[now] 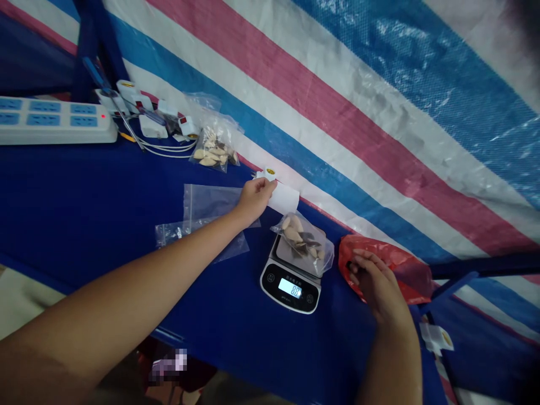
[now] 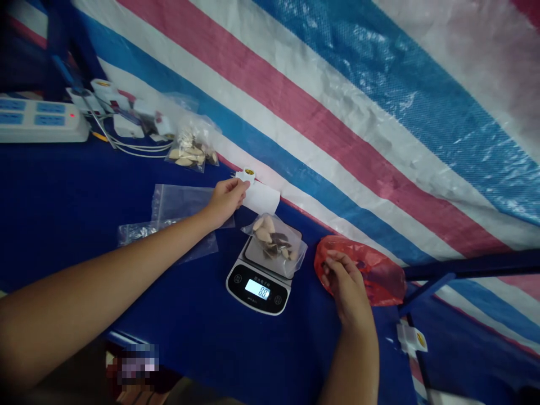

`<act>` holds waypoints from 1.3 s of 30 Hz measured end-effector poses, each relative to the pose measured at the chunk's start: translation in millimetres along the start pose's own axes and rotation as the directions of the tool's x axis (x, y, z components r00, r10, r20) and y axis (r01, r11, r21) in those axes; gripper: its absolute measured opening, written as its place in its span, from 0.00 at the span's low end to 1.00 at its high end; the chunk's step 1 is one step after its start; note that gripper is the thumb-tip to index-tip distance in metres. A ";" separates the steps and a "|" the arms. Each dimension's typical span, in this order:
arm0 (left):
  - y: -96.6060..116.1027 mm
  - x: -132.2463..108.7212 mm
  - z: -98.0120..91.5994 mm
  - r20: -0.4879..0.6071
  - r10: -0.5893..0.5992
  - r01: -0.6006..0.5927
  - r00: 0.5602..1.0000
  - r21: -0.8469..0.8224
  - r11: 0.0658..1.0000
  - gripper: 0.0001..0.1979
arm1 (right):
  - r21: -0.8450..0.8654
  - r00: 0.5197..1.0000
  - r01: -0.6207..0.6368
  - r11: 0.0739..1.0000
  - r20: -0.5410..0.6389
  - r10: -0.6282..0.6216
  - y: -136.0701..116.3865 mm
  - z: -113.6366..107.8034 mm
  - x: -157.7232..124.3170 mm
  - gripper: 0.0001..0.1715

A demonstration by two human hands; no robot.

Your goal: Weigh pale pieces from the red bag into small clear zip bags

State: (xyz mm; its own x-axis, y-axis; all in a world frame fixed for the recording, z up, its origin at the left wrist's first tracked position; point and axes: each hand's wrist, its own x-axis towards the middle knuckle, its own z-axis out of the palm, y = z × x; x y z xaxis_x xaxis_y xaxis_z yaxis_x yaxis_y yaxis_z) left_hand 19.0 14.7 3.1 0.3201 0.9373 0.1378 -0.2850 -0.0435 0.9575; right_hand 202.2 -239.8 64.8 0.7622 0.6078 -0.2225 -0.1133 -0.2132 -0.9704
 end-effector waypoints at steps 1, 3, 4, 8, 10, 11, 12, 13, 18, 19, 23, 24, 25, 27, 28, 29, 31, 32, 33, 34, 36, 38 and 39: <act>-0.8 0.2 -0.2 0.007 0.011 -0.011 1.000 0.009 1.000 0.20 | 0.008 1.000 0.002 1.000 0.001 -0.002 0.3 -2.1 0.3 0.25; -2.6 0.7 -0.3 0.011 0.033 -0.033 0.999 0.031 0.999 0.19 | -0.038 1.000 0.005 0.999 0.010 -0.004 1.4 -11.5 1.4 0.24; -3.5 1.1 -0.3 0.009 0.042 -0.042 0.999 0.042 0.998 0.19 | -0.100 1.000 0.003 0.995 0.016 -0.002 2.0 -18.6 2.4 0.22; -5.6 2.1 0.1 0.000 0.056 -0.056 0.998 0.079 0.995 0.19 | -0.557 0.996 0.021 0.830 -0.063 -0.068 4.4 -52.4 10.4 0.15; -5.8 1.9 0.4 0.003 0.057 -0.057 0.998 0.092 0.994 0.18 | -0.751 0.973 0.037 0.659 -0.124 -0.195 5.0 -63.3 15.8 0.17; -5.7 1.6 0.6 0.005 0.056 -0.056 0.998 0.097 0.994 0.18 | -0.805 0.960 0.041 0.592 -0.133 -0.247 5.4 -65.7 18.1 0.18; -5.5 1.3 0.7 0.005 0.054 -0.054 0.999 0.103 0.993 0.18 | -0.831 0.950 0.046 0.554 -0.134 -0.281 6.0 -66.2 20.0 0.19; -5.2 1.0 0.8 0.002 0.052 -0.052 0.999 0.109 0.993 0.18 | -0.833 0.948 0.058 0.551 -0.126 -0.291 6.7 -65.1 21.2 0.19; -3.4 0.3 0.3 0.005 0.049 -0.049 0.999 0.136 0.989 0.17 | -0.661 0.980 0.120 0.741 -0.041 -0.194 10.3 -51.7 19.3 0.22; -3.3 0.3 0.1 0.008 0.044 -0.045 0.999 0.137 0.990 0.17 | -0.619 0.985 0.115 0.777 -0.030 -0.170 10.1 -49.7 17.9 0.23; -3.1 -0.2 0.0 0.018 0.032 -0.034 0.999 0.128 0.991 0.18 | -0.491 0.995 0.061 0.869 -0.033 -0.089 6.3 -45.4 12.5 0.26; -3.0 -0.4 0.1 0.020 0.032 -0.035 0.999 0.129 0.991 0.18 | -0.475 0.996 0.052 0.878 -0.035 -0.078 5.4 -44.9 11.7 0.27; -2.9 -0.6 0.1 0.020 0.033 -0.035 0.999 0.132 0.991 0.18 | -0.464 0.997 0.045 0.885 -0.035 -0.069 4.9 -44.6 11.2 0.27; -2.4 -0.9 0.2 0.022 0.033 -0.035 0.999 0.136 0.990 0.17 | -0.447 0.998 0.037 0.894 -0.034 -0.058 5.0 -44.8 11.2 0.28; -2.1 -1.0 0.3 0.023 0.033 -0.036 0.999 0.136 0.990 0.17 | -0.443 0.998 0.037 0.896 -0.034 -0.058 5.5 -45.3 11.6 0.28; -1.9 -1.0 0.3 0.023 0.034 -0.037 0.999 0.135 0.990 0.17 | -0.444 0.998 0.038 0.895 -0.036 -0.060 6.4 -46.2 12.4 0.28; -1.9 -0.8 0.5 0.028 0.037 -0.040 0.999 0.132 0.990 0.17 | -0.469 0.996 0.050 0.882 -0.038 -0.077 8.4 -48.5 14.5 0.27; -2.1 -0.7 0.5 0.029 0.038 -0.042 0.999 0.131 0.990 0.17 | -0.490 0.995 0.062 0.869 -0.043 -0.095 9.4 -49.7 15.8 0.27; -2.3 -0.6 0.6 0.029 0.039 -0.043 0.999 0.133 0.990 0.17 | -0.514 0.992 0.075 0.855 -0.052 -0.118 10.5 -51.0 17.2 0.26; -2.6 -0.5 0.6 0.027 0.039 -0.042 0.999 0.135 0.990 0.17 | -0.536 0.988 0.089 0.839 -0.061 -0.144 11.7 -52.0 18.7 0.26; -3.1 -0.5 0.7 0.028 0.038 -0.042 0.999 0.137 0.990 0.17 | -0.564 0.978 0.108 0.819 -0.086 -0.188 14.1 -53.7 21.9 0.24; -3.5 -0.7 0.6 0.030 0.039 -0.043 0.999 0.137 0.990 0.18 | -0.576 0.969 0.114 0.809 -0.115 -0.219 16.7 -55.0 25.1 0.22; -3.6 -0.7 0.6 0.032 0.040 -0.044 0.999 0.137 0.990 0.18 | -0.575 0.965 0.121 0.809 -0.124 -0.232 17.9 -55.7 26.6 0.22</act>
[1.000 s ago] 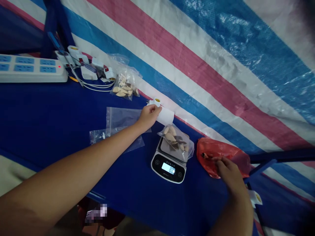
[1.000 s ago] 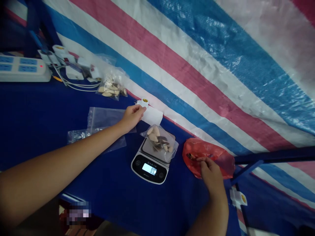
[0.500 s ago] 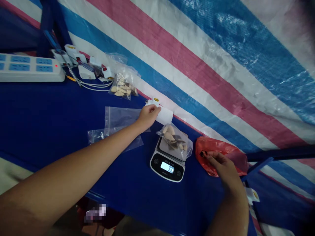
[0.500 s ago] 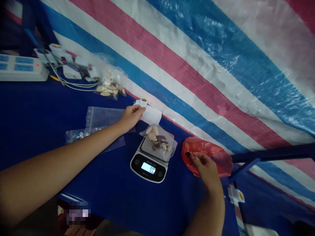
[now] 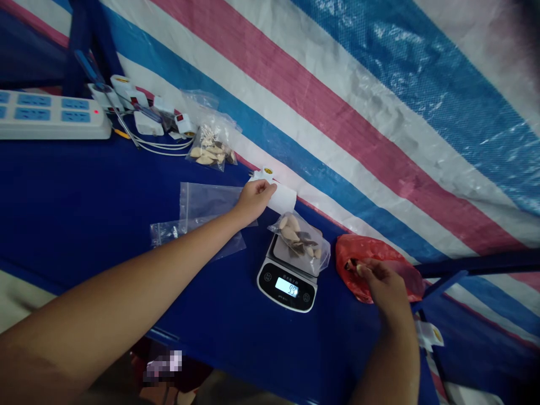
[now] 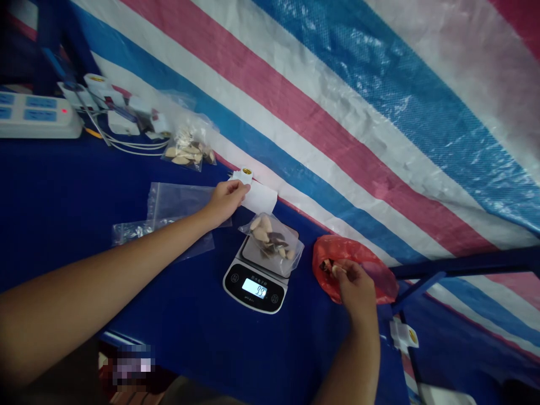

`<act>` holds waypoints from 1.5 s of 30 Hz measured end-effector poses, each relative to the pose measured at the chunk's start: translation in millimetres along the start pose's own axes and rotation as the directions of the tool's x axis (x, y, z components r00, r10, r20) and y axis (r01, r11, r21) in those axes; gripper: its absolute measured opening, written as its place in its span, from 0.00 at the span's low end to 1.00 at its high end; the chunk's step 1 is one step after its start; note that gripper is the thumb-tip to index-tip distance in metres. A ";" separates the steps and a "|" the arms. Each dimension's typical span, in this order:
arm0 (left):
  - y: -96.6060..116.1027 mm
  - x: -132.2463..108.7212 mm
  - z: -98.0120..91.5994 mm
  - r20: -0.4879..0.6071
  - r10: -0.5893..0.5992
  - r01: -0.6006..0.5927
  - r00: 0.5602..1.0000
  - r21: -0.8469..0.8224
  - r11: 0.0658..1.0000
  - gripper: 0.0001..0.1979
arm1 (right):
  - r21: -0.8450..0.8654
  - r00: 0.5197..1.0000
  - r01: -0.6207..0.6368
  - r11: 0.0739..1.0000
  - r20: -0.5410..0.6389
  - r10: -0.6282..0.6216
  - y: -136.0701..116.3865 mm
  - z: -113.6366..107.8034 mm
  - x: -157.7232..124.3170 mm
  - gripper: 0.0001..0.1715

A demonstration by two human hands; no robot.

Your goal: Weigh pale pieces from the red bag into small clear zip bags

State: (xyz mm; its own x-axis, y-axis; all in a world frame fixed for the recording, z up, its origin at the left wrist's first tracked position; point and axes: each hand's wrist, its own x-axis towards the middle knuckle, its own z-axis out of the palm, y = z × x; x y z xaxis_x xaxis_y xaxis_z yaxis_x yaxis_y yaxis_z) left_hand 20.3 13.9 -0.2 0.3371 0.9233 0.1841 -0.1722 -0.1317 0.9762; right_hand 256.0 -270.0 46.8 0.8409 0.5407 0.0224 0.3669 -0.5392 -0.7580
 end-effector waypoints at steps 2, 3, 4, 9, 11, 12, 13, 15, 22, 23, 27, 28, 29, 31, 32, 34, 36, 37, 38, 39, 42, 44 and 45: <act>0.0 -0.1 -0.1 0.001 0.002 -0.002 1.000 0.002 1.000 0.18 | 0.000 1.000 0.020 1.000 -0.018 -0.020 2.9 -0.5 2.4 0.22; 0.1 -0.1 -0.2 0.000 0.002 -0.002 1.000 0.005 1.000 0.18 | -0.022 0.999 0.035 0.999 -0.027 -0.036 3.7 -1.6 3.3 0.22; 0.1 -0.1 -0.3 0.000 0.001 -0.001 1.000 0.006 1.000 0.18 | -0.075 0.997 0.051 0.996 -0.050 -0.055 3.8 -3.4 3.9 0.22; 0.2 -0.9 -0.7 0.015 0.009 -0.009 1.000 0.038 0.999 0.18 | -0.473 0.951 -0.002 0.881 -0.273 -0.145 -16.3 -10.3 -7.8 0.21; 0.2 -1.4 -0.6 0.025 0.013 -0.014 1.000 0.059 0.998 0.18 | -0.322 0.978 0.025 0.946 -0.186 -0.089 -32.6 -1.2 -20.5 0.25; 0.3 -1.6 -0.5 0.028 0.011 -0.013 1.000 0.066 0.998 0.18 | -0.179 0.993 0.053 0.982 -0.091 -0.071 -41.2 7.3 -27.3 0.28; 0.5 -1.8 -0.4 0.031 0.008 -0.010 1.000 0.069 0.998 0.18 | -0.035 0.998 0.068 0.997 0.022 -0.067 -49.5 17.7 -33.7 0.28; 1.1 -2.1 -0.1 0.028 0.001 -0.003 1.000 0.070 0.998 0.18 | 0.164 0.984 0.060 0.985 0.157 -0.086 -64.7 40.8 -44.0 0.30; 5.2 -2.6 -1.9 0.034 0.006 -0.008 0.999 0.062 0.998 0.19 | 0.364 0.939 0.295 0.883 0.061 -0.339 -131.7 47.9 -68.3 0.19; 5.6 -2.7 -2.5 0.035 0.005 -0.007 0.999 0.057 0.998 0.19 | 0.300 0.918 0.365 0.881 0.044 -0.395 -145.3 37.7 -72.6 0.17; 6.4 -3.3 -3.8 0.040 -0.007 0.006 0.999 0.025 1.000 0.19 | -0.114 0.786 0.598 0.793 0.279 -0.552 -193.8 -4.6 -83.5 0.14; 6.4 -3.4 -3.7 0.038 -0.011 0.010 0.999 0.017 1.000 0.19 | -0.152 0.760 0.625 0.765 0.339 -0.554 -201.9 -12.6 -83.9 0.14; 6.5 -3.5 -3.5 0.035 -0.013 0.013 0.999 0.009 1.000 0.18 | -0.167 0.748 0.636 0.753 0.373 -0.549 -208.0 -19.1 -83.7 0.14; 7.0 -3.4 -3.0 0.033 -0.018 0.018 0.999 -0.007 1.000 0.18 | -0.181 0.756 0.625 0.759 0.382 -0.531 -214.6 -27.8 -82.8 0.13; 7.4 -3.4 -2.9 0.034 -0.020 0.020 0.999 -0.013 1.000 0.19 | -0.192 0.763 0.615 0.765 0.390 -0.516 -215.7 -30.1 -82.9 0.13; 8.1 -3.3 -2.9 0.038 -0.023 0.023 0.999 -0.021 0.999 0.18 | -0.212 0.766 0.601 0.771 0.428 -0.480 -215.2 -31.0 -84.8 0.12; 8.6 -3.3 -3.2 0.034 -0.022 0.023 0.999 -0.022 0.999 0.18 | -0.214 0.766 0.592 0.777 0.449 -0.460 -213.5 -27.9 -88.3 0.12; 8.7 -3.4 -3.4 0.032 -0.021 0.022 0.999 -0.020 1.000 0.19 | -0.219 0.764 0.590 0.777 0.461 -0.451 -213.0 -25.3 -89.8 0.12; 8.9 -3.5 -3.6 0.032 -0.020 0.021 0.999 -0.017 1.000 0.19 | -0.228 0.764 0.590 0.775 0.468 -0.444 -212.7 -22.3 -90.8 0.12; 9.1 -3.6 -3.8 0.032 -0.019 0.019 0.999 -0.015 1.000 0.19 | -0.234 0.768 0.586 0.776 0.466 -0.439 -212.7 -19.2 -90.7 0.12; 9.9 -4.3 -4.0 0.039 -0.014 0.014 0.999 -0.005 1.000 0.19 | -0.186 0.817 0.526 0.830 0.382 -0.432 -210.8 -10.4 -83.4 0.13; 10.1 -4.6 -4.1 0.042 -0.006 0.006 0.999 0.001 1.000 0.19 | -0.072 0.876 0.443 0.894 0.244 -0.415 -202.6 -4.3 -74.5 0.16; 9.9 -4.5 -4.2 0.042 -0.002 0.002 0.999 0.004 1.000 0.18 | -0.005 0.905 0.396 0.918 0.169 -0.389 -194.9 -0.8 -70.3 0.18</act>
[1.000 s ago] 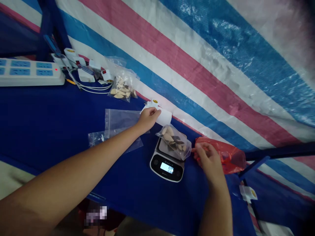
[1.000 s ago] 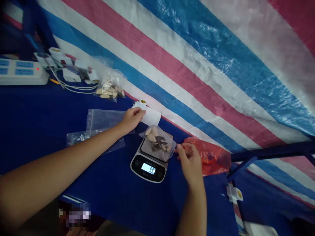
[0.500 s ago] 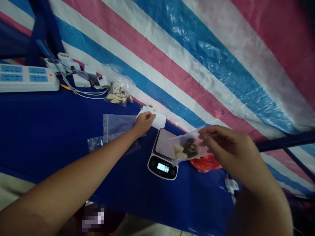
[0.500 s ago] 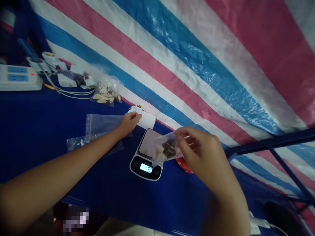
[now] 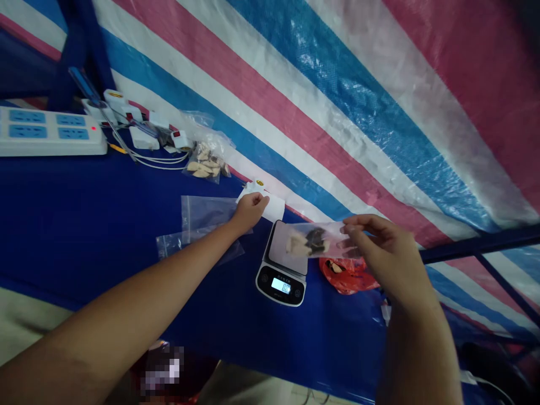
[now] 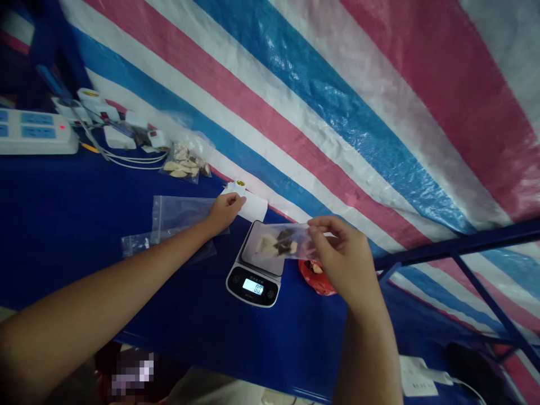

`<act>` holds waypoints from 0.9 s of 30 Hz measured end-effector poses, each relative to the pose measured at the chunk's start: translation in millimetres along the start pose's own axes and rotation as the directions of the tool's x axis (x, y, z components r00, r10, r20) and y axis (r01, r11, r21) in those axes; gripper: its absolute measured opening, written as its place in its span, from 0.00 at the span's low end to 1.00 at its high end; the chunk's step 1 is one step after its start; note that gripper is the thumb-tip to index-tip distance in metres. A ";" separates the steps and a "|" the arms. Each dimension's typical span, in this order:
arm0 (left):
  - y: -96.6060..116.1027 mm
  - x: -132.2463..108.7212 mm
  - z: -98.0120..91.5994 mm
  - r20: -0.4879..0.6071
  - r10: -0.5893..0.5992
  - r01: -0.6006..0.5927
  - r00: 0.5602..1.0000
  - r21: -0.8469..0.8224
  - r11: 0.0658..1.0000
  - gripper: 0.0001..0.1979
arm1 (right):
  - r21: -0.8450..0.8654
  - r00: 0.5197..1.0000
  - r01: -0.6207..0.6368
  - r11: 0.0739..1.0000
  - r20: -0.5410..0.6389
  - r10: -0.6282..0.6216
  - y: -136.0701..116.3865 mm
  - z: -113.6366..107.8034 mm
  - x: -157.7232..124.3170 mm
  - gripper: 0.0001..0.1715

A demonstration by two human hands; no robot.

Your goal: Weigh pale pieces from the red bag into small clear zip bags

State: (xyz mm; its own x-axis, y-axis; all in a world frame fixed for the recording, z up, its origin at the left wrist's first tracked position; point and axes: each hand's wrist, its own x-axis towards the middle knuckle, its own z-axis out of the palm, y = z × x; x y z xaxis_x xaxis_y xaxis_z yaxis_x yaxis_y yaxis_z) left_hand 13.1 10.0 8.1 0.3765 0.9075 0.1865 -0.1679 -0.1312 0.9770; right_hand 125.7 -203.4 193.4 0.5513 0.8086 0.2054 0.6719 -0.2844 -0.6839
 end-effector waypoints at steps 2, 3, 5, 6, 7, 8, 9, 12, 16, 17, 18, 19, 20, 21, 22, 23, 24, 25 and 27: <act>-1.4 0.8 -0.4 -0.005 0.006 -0.006 1.000 0.006 1.000 0.18 | 0.152 0.989 -0.091 0.984 -0.100 0.107 24.4 8.8 -2.8 0.24; -2.6 1.6 -0.6 -0.011 0.007 -0.006 1.000 0.010 1.000 0.18 | 0.223 0.978 -0.148 0.964 -0.112 0.176 39.3 13.8 -7.6 0.28; -5.8 3.6 -1.0 -0.024 0.007 -0.006 1.000 0.018 1.000 0.18 | 0.335 0.948 -0.276 0.901 -0.059 0.312 71.8 22.8 -23.2 0.35; -7.5 4.6 -1.2 -0.030 0.006 -0.005 1.000 0.021 1.000 0.18 | 0.363 0.929 -0.325 0.874 -0.054 0.367 87.6 25.9 -33.0 0.37; -9.1 5.5 -1.2 -0.034 0.005 -0.004 0.999 0.025 1.000 0.18 | 0.379 0.912 -0.348 0.857 -0.075 0.403 102.2 27.9 -43.1 0.37; -10.4 6.2 -1.2 -0.035 0.004 -0.003 0.999 0.028 1.000 0.18 | 0.390 0.897 -0.361 0.847 -0.103 0.429 114.8 28.8 -52.8 0.36; -11.5 6.6 -1.0 -0.036 0.004 -0.003 0.999 0.031 1.000 0.18 | 0.394 0.887 -0.368 0.842 -0.123 0.446 125.1 28.9 -61.2 0.34; -12.6 6.6 -0.3 -0.028 0.009 -0.008 1.000 0.038 0.999 0.18 | 0.410 0.873 -0.384 0.827 -0.130 0.470 142.8 27.9 -73.6 0.30; -12.7 5.8 0.5 -0.018 0.013 -0.012 1.000 0.049 0.999 0.18 | 0.465 0.862 -0.393 0.793 -0.115 0.495 150.9 32.5 -59.8 0.28; -12.8 5.7 0.6 -0.018 0.013 -0.012 1.000 0.051 0.999 0.18 | 0.471 0.861 -0.388 0.792 -0.123 0.494 152.8 35.2 -53.7 0.27; -12.9 5.7 0.6 -0.019 0.014 -0.013 1.000 0.053 0.999 0.18 | 0.470 0.860 -0.379 0.797 -0.139 0.491 155.1 38.5 -47.6 0.27; -12.8 5.7 0.6 -0.019 0.014 -0.013 1.000 0.055 0.998 0.18 | 0.460 0.858 -0.358 0.812 -0.180 0.481 157.6 42.3 -42.2 0.26; -12.5 5.6 0.6 -0.019 0.015 -0.014 1.000 0.058 0.998 0.18 | 0.442 0.852 -0.329 0.835 -0.242 0.464 160.5 46.6 -37.8 0.26; -12.0 5.4 0.6 -0.018 0.015 -0.014 1.000 0.061 0.998 0.18 | 0.417 0.841 -0.298 0.859 -0.312 0.443 163.5 51.1 -34.9 0.26; -11.3 5.2 0.6 -0.016 0.016 -0.015 1.000 0.064 0.998 0.18 | 0.388 0.826 -0.271 0.881 -0.376 0.419 166.6 55.6 -33.3 0.26; -10.6 4.9 0.6 -0.014 0.016 -0.015 1.000 0.068 0.998 0.18 | 0.355 0.812 -0.248 0.902 -0.432 0.393 169.7 59.9 -33.1 0.26; -9.8 4.6 0.6 -0.012 0.016 -0.015 1.000 0.071 0.997 0.18 | 0.318 0.800 -0.230 0.920 -0.476 0.365 172.8 63.8 -34.0 0.26; -9.3 4.4 0.6 -0.009 0.015 -0.015 1.000 0.075 0.997 0.18 | 0.281 0.795 -0.219 0.935 -0.504 0.338 175.7 67.1 -35.5 0.26; -8.9 4.1 0.8 -0.002 0.015 -0.014 1.000 0.082 0.997 0.18 | 0.215 0.796 -0.201 0.956 -0.532 0.287 180.8 72.2 -38.7 0.26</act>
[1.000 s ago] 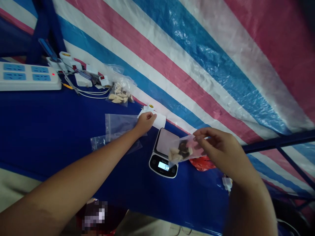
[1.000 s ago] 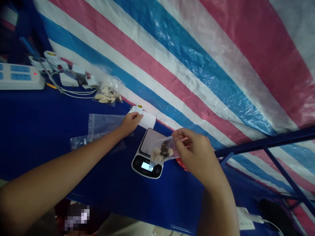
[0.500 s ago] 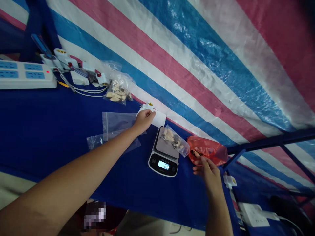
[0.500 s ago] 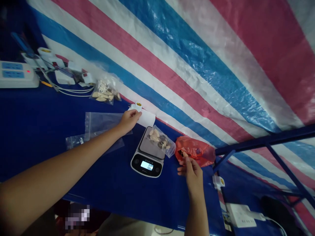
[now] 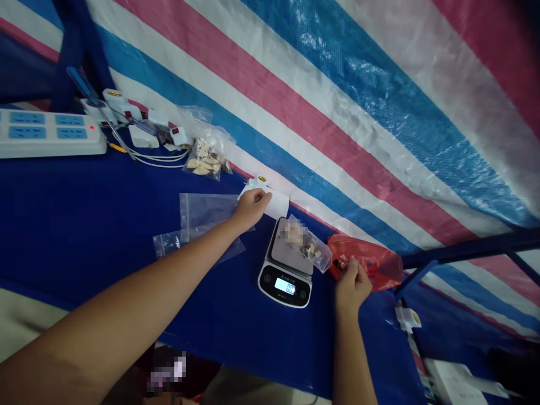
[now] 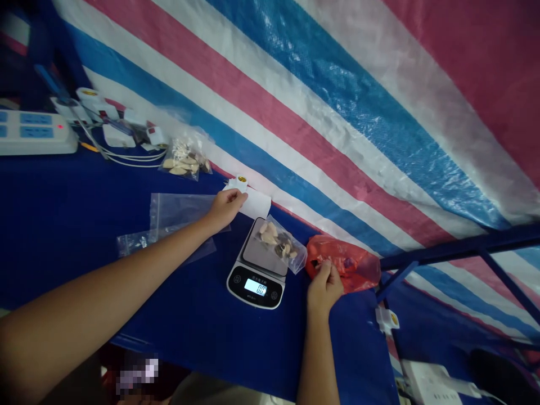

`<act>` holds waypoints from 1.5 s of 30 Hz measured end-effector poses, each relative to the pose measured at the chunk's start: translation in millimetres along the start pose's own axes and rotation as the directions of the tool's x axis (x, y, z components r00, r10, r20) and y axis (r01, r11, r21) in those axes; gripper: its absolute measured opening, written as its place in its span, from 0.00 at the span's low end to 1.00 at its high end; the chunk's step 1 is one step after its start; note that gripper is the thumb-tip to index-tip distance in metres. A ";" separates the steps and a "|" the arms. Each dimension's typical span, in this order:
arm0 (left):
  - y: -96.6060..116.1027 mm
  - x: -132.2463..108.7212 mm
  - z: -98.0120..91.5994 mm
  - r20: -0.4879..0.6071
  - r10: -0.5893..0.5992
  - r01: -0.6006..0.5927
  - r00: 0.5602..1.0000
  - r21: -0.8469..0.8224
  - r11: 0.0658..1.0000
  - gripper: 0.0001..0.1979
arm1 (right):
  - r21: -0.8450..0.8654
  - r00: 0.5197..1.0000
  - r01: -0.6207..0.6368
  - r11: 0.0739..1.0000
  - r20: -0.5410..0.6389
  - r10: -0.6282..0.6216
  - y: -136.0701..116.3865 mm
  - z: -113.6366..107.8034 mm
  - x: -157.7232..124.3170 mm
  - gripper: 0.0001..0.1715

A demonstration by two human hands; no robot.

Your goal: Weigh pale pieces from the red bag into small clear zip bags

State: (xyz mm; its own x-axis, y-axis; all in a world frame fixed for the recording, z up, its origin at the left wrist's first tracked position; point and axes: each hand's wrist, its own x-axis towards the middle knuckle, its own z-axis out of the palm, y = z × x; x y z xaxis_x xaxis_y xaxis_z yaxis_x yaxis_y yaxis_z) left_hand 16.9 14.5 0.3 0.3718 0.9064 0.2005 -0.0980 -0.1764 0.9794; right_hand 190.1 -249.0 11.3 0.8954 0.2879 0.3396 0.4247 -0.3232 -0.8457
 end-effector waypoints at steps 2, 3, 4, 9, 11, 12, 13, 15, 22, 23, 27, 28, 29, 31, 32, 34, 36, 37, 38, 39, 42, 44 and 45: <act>-0.6 0.0 0.3 0.002 -0.001 0.001 1.000 0.007 1.000 0.17 | -0.003 1.000 0.023 1.000 -0.013 -0.023 4.7 1.5 -2.0 0.27; -1.1 0.1 0.5 0.002 -0.001 0.001 1.000 0.009 1.000 0.17 | 0.014 1.000 0.014 1.000 -0.010 -0.014 6.3 2.4 -2.4 0.28; -1.6 0.3 0.7 0.001 -0.001 0.001 1.000 0.010 1.000 0.17 | 0.037 1.000 0.001 0.999 -0.007 0.000 7.3 3.5 -2.5 0.28; -2.3 0.8 0.9 -0.002 -0.002 0.002 1.000 0.004 1.000 0.17 | 0.131 0.998 -0.069 0.989 0.014 0.068 5.5 7.1 -2.9 0.28; -1.5 0.5 0.7 -0.003 -0.002 0.002 1.000 0.003 1.000 0.17 | 0.161 0.996 -0.090 0.983 0.015 0.089 2.6 6.6 -3.5 0.28; -1.0 0.3 0.6 -0.004 -0.002 0.002 1.000 0.002 1.000 0.17 | 0.173 0.995 -0.096 0.980 0.015 0.095 1.0 6.1 -3.7 0.28; -0.4 0.0 0.5 -0.005 -0.002 0.002 1.000 0.000 1.000 0.17 | 0.184 0.995 -0.101 0.978 0.016 0.099 -0.5 5.5 -3.8 0.27; 0.7 -0.4 0.4 -0.004 -0.003 0.003 1.000 -0.003 1.000 0.17 | 0.205 0.994 -0.106 0.973 0.026 0.103 -2.8 4.4 -3.7 0.27; -0.3 -0.7 0.8 0.002 -0.009 0.009 1.000 -0.021 1.000 0.17 | 0.253 0.993 -0.119 0.960 0.053 0.109 -3.8 2.1 -5.2 0.25; -1.1 -0.6 0.8 0.003 -0.008 0.008 1.000 -0.022 1.000 0.17 | 0.257 0.992 -0.123 0.959 0.060 0.112 -4.0 1.5 -5.8 0.25; -3.1 -0.6 1.2 0.005 -0.005 0.005 1.000 -0.025 1.000 0.17 | 0.290 0.979 -0.166 0.943 0.166 0.122 -10.5 1.6 -7.6 0.25; -3.0 -0.7 1.3 0.005 -0.005 0.005 1.000 -0.026 1.000 0.17 | 0.293 0.970 -0.182 0.939 0.211 0.123 -14.2 3.1 -7.8 0.26; -2.6 -0.8 1.4 0.005 -0.004 0.004 1.000 -0.027 1.000 0.17 | 0.286 0.961 -0.193 0.939 0.250 0.121 -18.9 5.3 -7.7 0.27; -1.3 -0.9 1.5 0.004 -0.006 0.006 1.000 -0.034 0.999 0.17 | 0.255 0.949 -0.179 0.950 0.300 0.098 -31.4 11.4 -7.0 0.29; -0.6 -0.8 1.5 0.002 -0.008 0.008 1.000 -0.039 0.999 0.17 | 0.235 0.948 -0.152 0.960 0.309 0.075 -38.9 14.6 -6.3 0.30; 0.7 -0.4 1.4 -0.003 -0.017 0.016 1.000 -0.047 0.999 0.17 | 0.195 0.955 -0.062 0.979 0.297 0.001 -56.2 19.5 -3.7 0.30; 1.2 0.0 1.1 -0.012 -0.030 0.029 0.999 -0.054 0.998 0.17 | 0.131 0.954 0.076 0.988 0.280 -0.110 -76.2 20.3 1.0 0.28; 1.2 0.1 0.9 -0.017 -0.037 0.036 0.999 -0.058 0.998 0.17 | 0.089 0.943 0.159 0.983 0.281 -0.178 -87.5 18.7 4.3 0.26; 1.1 0.1 0.8 -0.020 -0.043 0.042 0.999 -0.064 0.997 0.17 | 0.044 0.923 0.248 0.968 0.292 -0.250 -100.0 15.8 8.2 0.24; 1.0 0.0 0.7 -0.021 -0.048 0.046 0.999 -0.071 0.996 0.17 | -0.002 0.893 0.340 0.940 0.314 -0.322 -113.7 12.1 12.4 0.22; 0.8 -1.1 0.7 -0.018 -0.056 0.055 0.998 -0.090 0.994 0.17 | -0.158 0.769 0.575 0.803 0.438 -0.465 -162.2 0.2 24.2 0.17; 0.9 -1.9 0.8 -0.017 -0.062 0.060 0.998 -0.096 0.994 0.17 | -0.261 0.696 0.675 0.690 0.534 -0.480 -197.2 -2.9 28.6 0.17; 1.0 -2.2 0.7 -0.017 -0.065 0.063 0.998 -0.097 0.993 0.17 | -0.290 0.668 0.712 0.640 0.561 -0.489 -214.1 -1.7 29.4 0.18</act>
State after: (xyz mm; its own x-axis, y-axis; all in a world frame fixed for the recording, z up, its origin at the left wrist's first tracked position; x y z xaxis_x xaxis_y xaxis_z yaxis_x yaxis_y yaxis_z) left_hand 16.6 12.1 0.8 0.3619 0.9223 0.1360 -0.1630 -0.0810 0.9833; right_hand 125.7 -172.8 203.1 0.3157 0.8558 0.4097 0.9477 -0.2634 -0.1801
